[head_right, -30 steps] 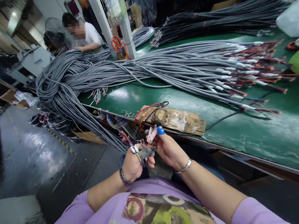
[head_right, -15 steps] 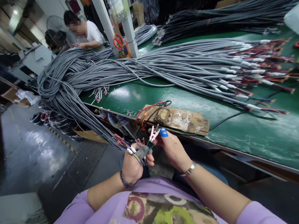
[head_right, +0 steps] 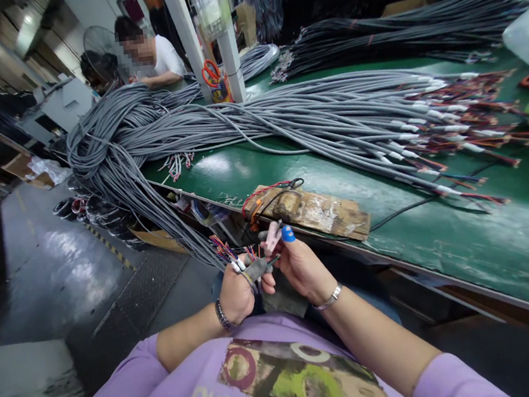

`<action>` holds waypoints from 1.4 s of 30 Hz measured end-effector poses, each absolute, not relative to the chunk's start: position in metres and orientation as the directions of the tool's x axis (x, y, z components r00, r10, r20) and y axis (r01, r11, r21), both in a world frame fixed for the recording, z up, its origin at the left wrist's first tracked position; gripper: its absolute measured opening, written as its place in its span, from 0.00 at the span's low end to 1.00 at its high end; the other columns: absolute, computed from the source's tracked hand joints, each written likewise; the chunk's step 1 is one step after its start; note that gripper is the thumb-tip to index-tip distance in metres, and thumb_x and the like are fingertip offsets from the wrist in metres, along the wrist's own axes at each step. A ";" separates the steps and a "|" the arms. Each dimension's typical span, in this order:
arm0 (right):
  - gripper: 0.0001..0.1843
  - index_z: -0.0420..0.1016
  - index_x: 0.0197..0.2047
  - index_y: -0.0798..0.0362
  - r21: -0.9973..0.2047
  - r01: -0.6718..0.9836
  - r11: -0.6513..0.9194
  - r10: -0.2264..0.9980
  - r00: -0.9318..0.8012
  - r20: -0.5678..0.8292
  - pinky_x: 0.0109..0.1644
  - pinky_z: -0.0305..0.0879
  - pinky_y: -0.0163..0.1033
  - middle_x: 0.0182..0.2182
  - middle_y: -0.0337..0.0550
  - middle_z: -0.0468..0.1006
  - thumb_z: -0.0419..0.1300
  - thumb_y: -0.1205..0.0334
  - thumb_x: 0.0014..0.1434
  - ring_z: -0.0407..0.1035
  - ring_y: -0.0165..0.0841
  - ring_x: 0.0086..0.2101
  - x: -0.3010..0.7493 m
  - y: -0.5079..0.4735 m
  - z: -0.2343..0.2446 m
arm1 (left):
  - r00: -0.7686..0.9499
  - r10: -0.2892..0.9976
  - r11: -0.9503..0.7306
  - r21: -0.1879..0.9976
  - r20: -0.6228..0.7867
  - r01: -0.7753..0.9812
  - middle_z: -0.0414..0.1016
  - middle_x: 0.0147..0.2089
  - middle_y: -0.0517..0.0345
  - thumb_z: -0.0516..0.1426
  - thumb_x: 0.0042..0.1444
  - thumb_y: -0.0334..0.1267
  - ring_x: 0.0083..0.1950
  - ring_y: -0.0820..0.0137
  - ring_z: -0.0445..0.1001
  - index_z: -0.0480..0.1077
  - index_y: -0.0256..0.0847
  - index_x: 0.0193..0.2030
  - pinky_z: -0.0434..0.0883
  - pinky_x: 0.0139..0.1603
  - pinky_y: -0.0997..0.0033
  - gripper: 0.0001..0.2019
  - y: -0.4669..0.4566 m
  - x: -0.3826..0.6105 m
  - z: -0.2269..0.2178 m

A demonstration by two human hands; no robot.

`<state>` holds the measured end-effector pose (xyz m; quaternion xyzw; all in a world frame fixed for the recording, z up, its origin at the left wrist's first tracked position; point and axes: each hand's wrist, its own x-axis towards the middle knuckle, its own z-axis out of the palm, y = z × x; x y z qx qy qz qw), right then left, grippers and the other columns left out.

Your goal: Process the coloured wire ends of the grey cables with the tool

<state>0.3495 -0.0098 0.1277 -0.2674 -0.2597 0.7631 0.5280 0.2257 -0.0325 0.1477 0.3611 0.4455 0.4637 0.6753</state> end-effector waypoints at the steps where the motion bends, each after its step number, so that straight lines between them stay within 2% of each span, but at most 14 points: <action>1: 0.29 0.73 0.36 0.52 -0.691 -0.649 -0.318 0.942 -0.296 -0.155 0.25 0.68 0.41 0.27 0.44 0.75 0.57 0.32 0.53 0.67 0.33 0.22 0.352 -0.011 0.127 | 0.175 0.948 0.309 0.902 -0.267 -0.301 0.69 0.16 0.60 0.66 0.40 0.54 0.15 0.76 0.66 0.66 0.35 0.24 0.64 0.17 0.77 0.22 -0.033 0.224 0.146; 4: 0.29 0.73 0.30 0.53 -0.735 -0.533 -0.418 0.901 -0.345 -0.262 0.29 0.68 0.38 0.26 0.44 0.75 0.61 0.32 0.48 0.68 0.32 0.25 0.363 -0.014 0.126 | 0.188 0.945 0.312 0.910 -0.267 -0.273 0.70 0.17 0.60 0.66 0.41 0.53 0.15 0.76 0.66 0.66 0.35 0.25 0.65 0.18 0.77 0.21 -0.037 0.218 0.140; 7: 0.27 0.72 0.27 0.55 -0.805 -0.348 -0.479 0.848 -0.419 -0.323 0.28 0.65 0.36 0.22 0.41 0.73 0.66 0.37 0.45 0.65 0.29 0.23 0.374 -0.015 0.130 | 0.223 0.942 0.299 0.929 -0.250 -0.219 0.71 0.19 0.58 0.64 0.45 0.52 0.16 0.75 0.67 0.68 0.35 0.26 0.66 0.19 0.76 0.20 -0.040 0.211 0.132; 11: 0.20 0.72 0.25 0.56 -0.939 -0.145 -0.313 0.888 -0.395 -0.235 0.27 0.59 0.33 0.20 0.38 0.72 0.71 0.47 0.44 0.62 0.26 0.21 0.377 -0.018 0.138 | 0.304 0.919 0.298 0.947 -0.251 -0.120 0.72 0.19 0.56 0.63 0.48 0.50 0.17 0.75 0.68 0.69 0.35 0.26 0.66 0.20 0.76 0.18 -0.043 0.207 0.127; 16: 0.18 0.75 0.29 0.55 -0.981 0.018 -0.192 0.865 -0.469 -0.177 0.27 0.62 0.35 0.21 0.39 0.75 0.65 0.47 0.51 0.67 0.30 0.21 0.368 -0.028 0.144 | 0.514 0.742 0.464 0.883 -0.430 0.068 0.72 0.18 0.55 0.66 0.40 0.49 0.17 0.72 0.70 0.70 0.34 0.24 0.68 0.21 0.73 0.19 -0.041 0.206 0.129; 19: 0.19 0.75 0.28 0.55 -0.988 -0.001 -0.153 0.935 -0.324 -0.144 0.29 0.63 0.35 0.23 0.39 0.75 0.65 0.45 0.50 0.66 0.30 0.23 0.370 -0.029 0.141 | 0.490 0.744 0.486 0.871 -0.454 0.068 0.72 0.19 0.54 0.66 0.39 0.50 0.17 0.71 0.70 0.69 0.33 0.22 0.67 0.20 0.73 0.20 -0.040 0.205 0.128; 22: 0.23 0.75 0.28 0.55 -0.967 -0.106 -0.234 0.960 -0.180 -0.212 0.30 0.64 0.36 0.24 0.41 0.74 0.67 0.41 0.46 0.66 0.30 0.25 0.377 -0.029 0.134 | 0.385 0.828 0.454 0.890 -0.408 -0.031 0.72 0.19 0.54 0.65 0.41 0.51 0.17 0.72 0.70 0.70 0.33 0.23 0.67 0.19 0.74 0.20 -0.039 0.205 0.127; 26: 0.25 0.74 0.29 0.54 -0.915 -0.176 -0.363 0.922 -0.213 -0.324 0.29 0.63 0.36 0.24 0.41 0.74 0.68 0.39 0.42 0.66 0.30 0.24 0.376 -0.035 0.125 | 0.289 0.893 0.399 0.905 -0.346 -0.148 0.73 0.19 0.54 0.65 0.41 0.52 0.17 0.72 0.70 0.70 0.33 0.24 0.67 0.20 0.74 0.21 -0.039 0.207 0.127; 32: 0.17 0.72 0.26 0.51 -0.971 -0.168 -0.168 0.977 -0.160 -0.141 0.30 0.64 0.37 0.21 0.38 0.72 0.68 0.47 0.47 0.64 0.30 0.24 0.360 -0.046 0.122 | 0.328 0.868 0.433 0.892 -0.373 -0.131 0.74 0.21 0.52 0.65 0.39 0.57 0.19 0.70 0.72 0.71 0.33 0.27 0.70 0.24 0.71 0.25 -0.037 0.208 0.122; 38: 0.15 0.72 0.27 0.51 -0.988 -0.077 -0.137 0.961 -0.252 -0.114 0.26 0.63 0.37 0.21 0.39 0.74 0.67 0.49 0.48 0.65 0.32 0.22 0.357 -0.040 0.129 | 0.430 0.849 0.353 0.935 -0.306 -0.032 0.76 0.22 0.54 0.67 0.38 0.54 0.26 0.68 0.74 0.72 0.34 0.23 0.69 0.28 0.72 0.22 -0.037 0.201 0.123; 42: 0.18 0.72 0.26 0.52 -0.996 -0.014 -0.088 0.971 -0.225 -0.082 0.27 0.63 0.37 0.21 0.39 0.73 0.67 0.46 0.48 0.64 0.31 0.22 0.358 -0.034 0.131 | 0.376 0.882 0.330 0.942 -0.284 -0.064 0.76 0.23 0.53 0.64 0.44 0.56 0.27 0.68 0.75 0.73 0.34 0.25 0.70 0.29 0.71 0.22 -0.039 0.201 0.120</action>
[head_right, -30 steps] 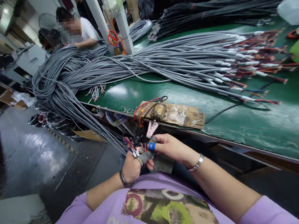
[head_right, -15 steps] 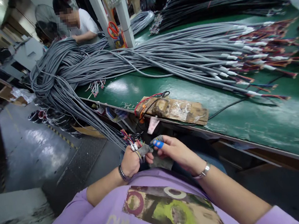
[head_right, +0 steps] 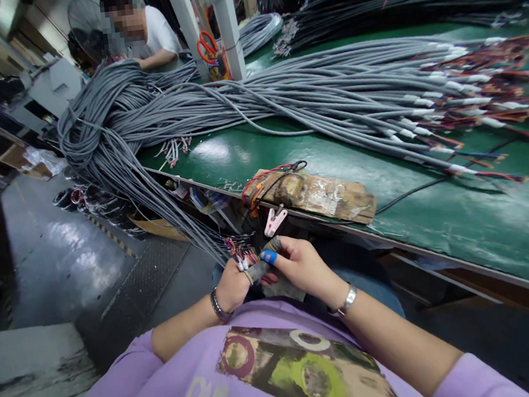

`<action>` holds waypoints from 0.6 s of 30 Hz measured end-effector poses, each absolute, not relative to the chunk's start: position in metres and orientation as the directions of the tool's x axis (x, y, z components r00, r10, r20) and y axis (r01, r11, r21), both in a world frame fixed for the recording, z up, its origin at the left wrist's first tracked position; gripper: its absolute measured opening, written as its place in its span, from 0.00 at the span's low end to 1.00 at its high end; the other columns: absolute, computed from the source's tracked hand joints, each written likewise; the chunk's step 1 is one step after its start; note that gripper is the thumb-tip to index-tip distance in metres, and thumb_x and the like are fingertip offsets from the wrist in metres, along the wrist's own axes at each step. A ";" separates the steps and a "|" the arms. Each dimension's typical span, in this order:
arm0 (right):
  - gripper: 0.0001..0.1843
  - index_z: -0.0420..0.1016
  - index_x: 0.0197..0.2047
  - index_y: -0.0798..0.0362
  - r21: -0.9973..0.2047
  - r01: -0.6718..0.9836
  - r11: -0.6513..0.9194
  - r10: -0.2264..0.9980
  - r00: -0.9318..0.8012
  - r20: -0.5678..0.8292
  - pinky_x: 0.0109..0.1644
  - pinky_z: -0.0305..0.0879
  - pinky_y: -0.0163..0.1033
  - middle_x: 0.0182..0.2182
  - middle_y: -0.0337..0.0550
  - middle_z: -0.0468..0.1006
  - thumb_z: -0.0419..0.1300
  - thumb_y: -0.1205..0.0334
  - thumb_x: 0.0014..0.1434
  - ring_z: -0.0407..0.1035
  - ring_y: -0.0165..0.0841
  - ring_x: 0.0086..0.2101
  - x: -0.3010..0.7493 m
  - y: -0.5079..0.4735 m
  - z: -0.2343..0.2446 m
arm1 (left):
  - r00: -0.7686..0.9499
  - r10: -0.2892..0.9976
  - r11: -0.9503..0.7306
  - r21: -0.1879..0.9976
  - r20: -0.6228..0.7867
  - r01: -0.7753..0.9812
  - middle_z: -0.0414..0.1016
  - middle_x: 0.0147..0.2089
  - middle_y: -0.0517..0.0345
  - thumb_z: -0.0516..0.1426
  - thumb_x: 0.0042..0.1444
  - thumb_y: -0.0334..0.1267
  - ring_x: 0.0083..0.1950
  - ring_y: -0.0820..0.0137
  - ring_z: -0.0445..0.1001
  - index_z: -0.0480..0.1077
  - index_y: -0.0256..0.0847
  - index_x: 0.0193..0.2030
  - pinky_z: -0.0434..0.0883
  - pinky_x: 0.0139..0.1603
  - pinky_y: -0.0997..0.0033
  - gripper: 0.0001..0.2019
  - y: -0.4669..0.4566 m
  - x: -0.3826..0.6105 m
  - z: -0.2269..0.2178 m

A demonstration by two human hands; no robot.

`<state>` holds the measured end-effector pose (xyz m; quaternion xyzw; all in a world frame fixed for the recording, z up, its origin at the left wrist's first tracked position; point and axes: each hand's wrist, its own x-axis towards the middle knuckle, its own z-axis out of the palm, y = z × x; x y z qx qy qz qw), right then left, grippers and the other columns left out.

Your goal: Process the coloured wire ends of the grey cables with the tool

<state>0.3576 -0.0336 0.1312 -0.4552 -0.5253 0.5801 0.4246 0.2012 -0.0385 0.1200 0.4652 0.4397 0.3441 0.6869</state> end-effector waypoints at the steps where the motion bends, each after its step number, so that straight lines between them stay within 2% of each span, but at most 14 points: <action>1: 0.19 0.72 0.25 0.52 -0.997 -0.006 -0.082 0.976 -0.202 -0.079 0.28 0.63 0.37 0.21 0.39 0.73 0.66 0.45 0.48 0.64 0.31 0.23 0.358 -0.033 0.130 | 0.343 0.894 0.338 0.937 -0.289 -0.089 0.76 0.23 0.53 0.63 0.44 0.56 0.27 0.67 0.76 0.73 0.34 0.26 0.70 0.30 0.71 0.22 -0.039 0.202 0.119; 8: 0.23 0.73 0.26 0.54 -0.986 -0.023 -0.167 0.979 -0.126 -0.163 0.28 0.60 0.36 0.22 0.40 0.72 0.68 0.41 0.44 0.62 0.30 0.24 0.362 -0.034 0.119 | 0.235 0.917 0.366 0.913 -0.321 -0.182 0.75 0.22 0.50 0.64 0.42 0.57 0.27 0.64 0.77 0.71 0.34 0.26 0.73 0.30 0.68 0.24 -0.039 0.205 0.120; 13: 0.21 0.73 0.26 0.53 -0.975 -0.096 -0.202 0.974 -0.124 -0.190 0.28 0.59 0.36 0.22 0.38 0.70 0.69 0.43 0.43 0.60 0.29 0.24 0.362 -0.034 0.121 | 0.195 0.920 0.377 0.903 -0.340 -0.205 0.74 0.20 0.52 0.65 0.40 0.56 0.22 0.68 0.74 0.70 0.33 0.25 0.70 0.25 0.71 0.24 -0.038 0.205 0.123; 18: 0.18 0.71 0.27 0.54 -0.971 -0.154 -0.184 0.981 -0.097 -0.170 0.28 0.59 0.35 0.21 0.36 0.67 0.66 0.47 0.48 0.59 0.28 0.23 0.366 -0.036 0.121 | 0.138 0.925 0.378 0.902 -0.355 -0.209 0.73 0.19 0.55 0.67 0.37 0.57 0.18 0.71 0.70 0.71 0.34 0.25 0.70 0.22 0.71 0.24 -0.044 0.207 0.130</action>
